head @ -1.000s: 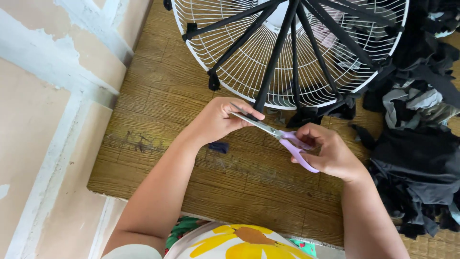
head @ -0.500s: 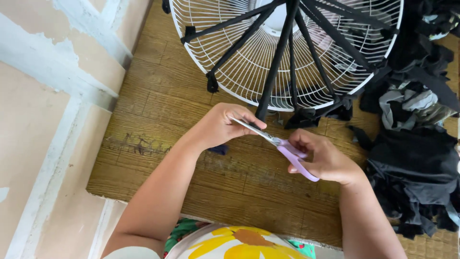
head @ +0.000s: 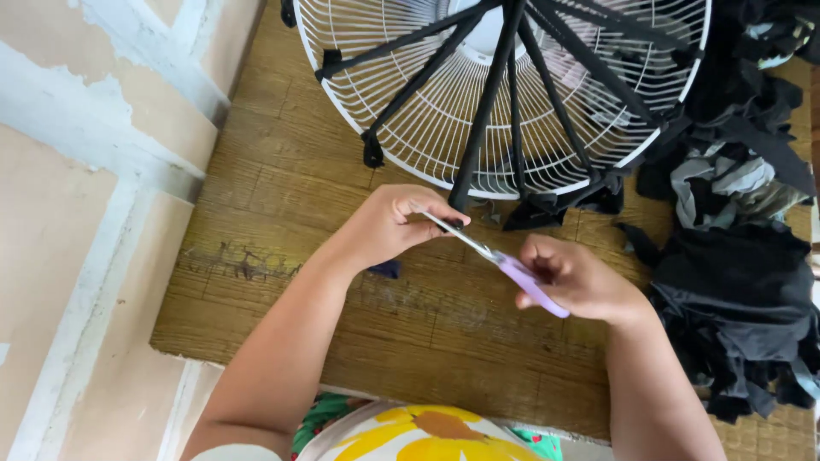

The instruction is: Weaving black fabric strips through a circular metal fan guard to create a DIY rug.

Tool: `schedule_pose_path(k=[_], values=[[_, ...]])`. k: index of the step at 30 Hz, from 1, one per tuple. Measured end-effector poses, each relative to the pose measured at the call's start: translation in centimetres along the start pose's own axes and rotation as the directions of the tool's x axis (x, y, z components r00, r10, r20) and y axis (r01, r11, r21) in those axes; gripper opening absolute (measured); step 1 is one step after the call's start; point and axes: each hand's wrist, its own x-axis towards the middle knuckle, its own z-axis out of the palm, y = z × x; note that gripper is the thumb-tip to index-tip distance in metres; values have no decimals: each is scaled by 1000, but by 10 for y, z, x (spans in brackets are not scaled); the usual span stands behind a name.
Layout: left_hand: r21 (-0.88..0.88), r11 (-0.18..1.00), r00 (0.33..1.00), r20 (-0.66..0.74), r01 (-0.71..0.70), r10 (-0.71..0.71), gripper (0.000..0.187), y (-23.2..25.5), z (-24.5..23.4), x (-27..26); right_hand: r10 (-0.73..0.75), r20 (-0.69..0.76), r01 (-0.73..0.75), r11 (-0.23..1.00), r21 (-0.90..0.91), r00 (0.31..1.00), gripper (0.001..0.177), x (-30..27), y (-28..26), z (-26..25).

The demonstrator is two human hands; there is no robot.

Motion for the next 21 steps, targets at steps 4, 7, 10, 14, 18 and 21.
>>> schedule_pose_path(k=[4, 7, 10, 14, 18, 21], values=[[-8, 999, 995, -92, -36, 35, 21, -6, 0, -3, 97, -36, -86, 971, 222, 995, 36, -7, -15, -1], [30, 993, 971, -206, -114, 118, 18, 0, -6, -1, 87, -179, -61, 987, 146, 980, 41, -10, -39, -9], [128, 992, 914, -404, 12, 41, 17, -4, -10, -1, -52, -279, -13, 974, -225, 959, 42, -16, -52, -18], [-76, 962, 813, -555, -261, 176, 22, -9, -14, -5, 325, -460, -493, 814, -308, 826, 49, -9, -82, -11], [-74, 947, 805, -550, -311, 222, 23, -14, -8, -4, -493, -151, 24, 332, -943, 857, 63, -20, -67, -9], [-51, 985, 853, -509, -164, 116, 21, -14, -1, -1, -424, -223, 59, 558, -828, 877, 50, -9, -80, -2]])
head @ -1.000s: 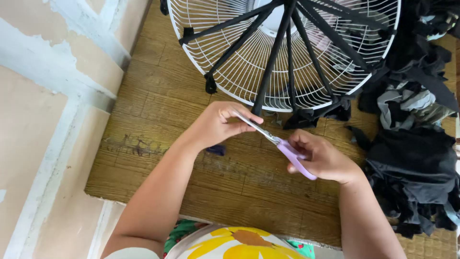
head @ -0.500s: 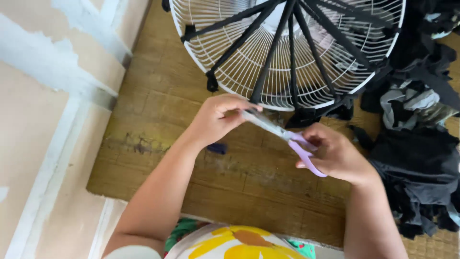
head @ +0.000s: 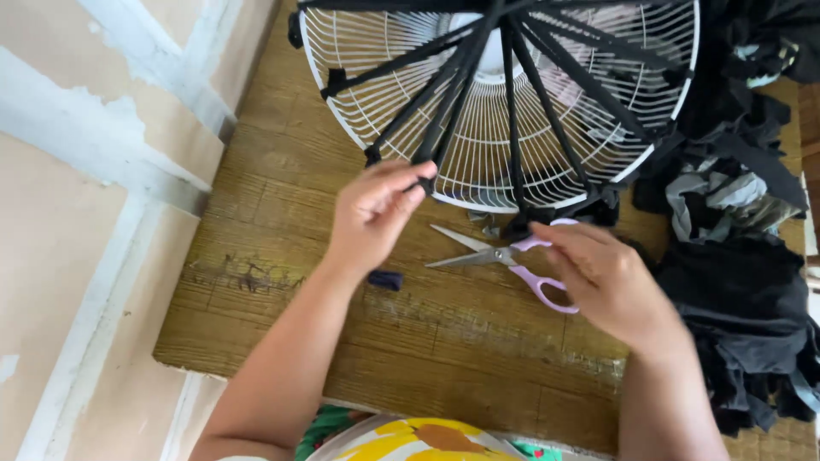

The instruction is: Weaving black fabric strips through a circular metal fan guard to create a DIY rug.

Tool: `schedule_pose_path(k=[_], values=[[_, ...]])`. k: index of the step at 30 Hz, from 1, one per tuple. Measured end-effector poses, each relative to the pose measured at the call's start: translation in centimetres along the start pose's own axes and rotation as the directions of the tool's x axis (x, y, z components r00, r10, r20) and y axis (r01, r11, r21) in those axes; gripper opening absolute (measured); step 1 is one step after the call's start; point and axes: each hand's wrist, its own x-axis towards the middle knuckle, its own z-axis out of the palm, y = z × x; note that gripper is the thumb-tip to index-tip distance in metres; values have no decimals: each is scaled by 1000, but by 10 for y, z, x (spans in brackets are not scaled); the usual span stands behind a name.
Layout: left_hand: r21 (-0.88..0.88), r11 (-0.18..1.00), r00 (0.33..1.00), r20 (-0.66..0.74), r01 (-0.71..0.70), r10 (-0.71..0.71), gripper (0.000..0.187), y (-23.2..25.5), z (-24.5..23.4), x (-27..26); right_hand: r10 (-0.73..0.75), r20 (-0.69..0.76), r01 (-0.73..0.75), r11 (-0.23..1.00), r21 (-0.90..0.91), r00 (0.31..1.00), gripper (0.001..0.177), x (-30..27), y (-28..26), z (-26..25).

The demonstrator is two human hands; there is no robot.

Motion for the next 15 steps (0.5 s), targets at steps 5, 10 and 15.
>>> schedule_pose_path(k=[5, 10, 15], values=[[-151, 989, 999, 52, -6, 14, 26, 19, 16, -12, 423, 344, -486, 294, 823, 838, 49, 50, -18, 32], [28, 1000, 996, 88, -14, 12, 24, 9, 20, -7, 403, 502, -590, 125, 798, 765, 45, 115, 4, 49], [321, 944, 991, -82, -75, 106, 24, 12, 14, 2, 492, 243, -548, 765, 339, 836, 33, 155, 17, 39]])
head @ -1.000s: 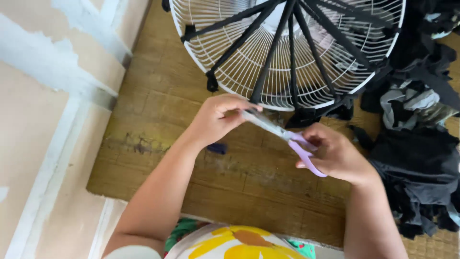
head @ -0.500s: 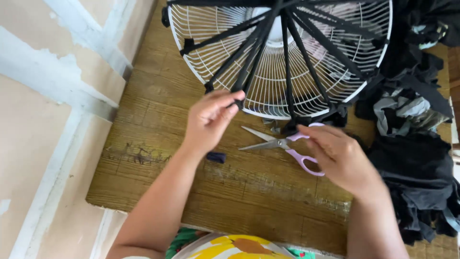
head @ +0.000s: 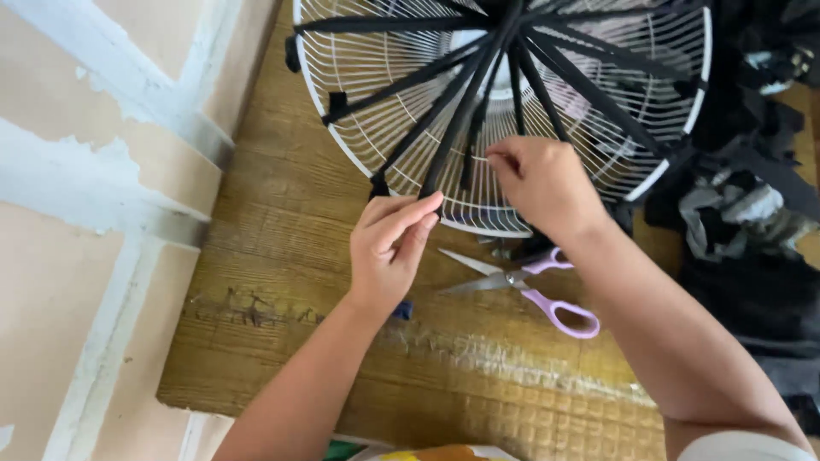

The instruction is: Weaving black fabric strips through a circular metal fan guard to create a DIY rug.

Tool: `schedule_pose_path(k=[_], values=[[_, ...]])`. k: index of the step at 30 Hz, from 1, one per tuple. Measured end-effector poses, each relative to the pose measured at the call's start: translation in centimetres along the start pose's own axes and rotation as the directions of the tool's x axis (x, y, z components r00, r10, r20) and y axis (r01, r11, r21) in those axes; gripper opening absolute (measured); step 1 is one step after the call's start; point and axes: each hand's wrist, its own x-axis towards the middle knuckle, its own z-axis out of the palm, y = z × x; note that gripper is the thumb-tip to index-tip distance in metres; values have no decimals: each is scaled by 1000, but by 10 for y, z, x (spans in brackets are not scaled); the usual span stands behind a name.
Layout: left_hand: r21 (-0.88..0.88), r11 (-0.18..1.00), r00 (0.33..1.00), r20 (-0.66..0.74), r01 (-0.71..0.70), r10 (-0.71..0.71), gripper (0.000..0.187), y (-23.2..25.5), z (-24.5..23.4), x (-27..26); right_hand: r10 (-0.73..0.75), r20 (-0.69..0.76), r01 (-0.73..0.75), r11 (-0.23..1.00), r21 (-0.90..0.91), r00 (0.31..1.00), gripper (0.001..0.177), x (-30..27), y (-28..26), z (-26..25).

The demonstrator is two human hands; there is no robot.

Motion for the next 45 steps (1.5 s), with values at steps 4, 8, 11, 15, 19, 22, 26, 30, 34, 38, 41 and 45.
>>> schedule_pose_path(k=[4, 8, 11, 15, 19, 22, 26, 30, 34, 38, 41, 45], values=[[147, 978, 980, -109, -149, 166, 25, 0, -1, 0, -101, -26, 92, 968, -234, 995, 38, 22, 14, 13], [282, 941, 973, -78, -189, 219, 27, 2, -9, 5, -434, -3, 400, 832, -384, 901, 36, 29, 34, 36], [244, 970, 975, -219, 13, 43, 41, -3, -12, 12, -311, 24, 307, 919, -247, 950, 21, 29, 42, 41], [410, 907, 983, -180, 99, -27, 44, -13, -10, 10, -369, -57, 337, 894, -295, 928, 20, 18, 29, 29], [477, 876, 988, -83, -75, 130, 22, -1, -1, 3, -96, 74, 97, 995, -12, 993, 19, -11, 2, 13], [389, 889, 970, 97, -241, 221, 25, 16, 7, -8, -114, 160, 12, 849, 529, 981, 15, -42, 17, 17], [200, 931, 929, 277, -307, 247, 27, 20, 23, -16, -172, 20, 84, 575, 814, 985, 8, -78, 57, 29], [197, 950, 937, 300, -242, 177, 26, 20, 22, -15, -185, -2, 75, 390, 918, 983, 4, -95, 59, 26], [199, 976, 976, 214, -91, 47, 36, 20, 24, -10, -149, 93, -10, 479, 878, 984, 4, -84, 46, -2], [320, 935, 967, 151, 150, -206, 27, -3, 21, -20, 294, 518, -96, 923, -374, 803, 23, -28, -6, -78], [115, 993, 997, 74, 0, -9, 32, -17, 11, -11, -192, 281, 311, 820, -481, 940, 23, 66, 56, -112], [35, 972, 925, -299, -234, 233, 19, -26, 0, -10, -285, 143, 316, 783, -536, 948, 21, 200, 173, -121]])
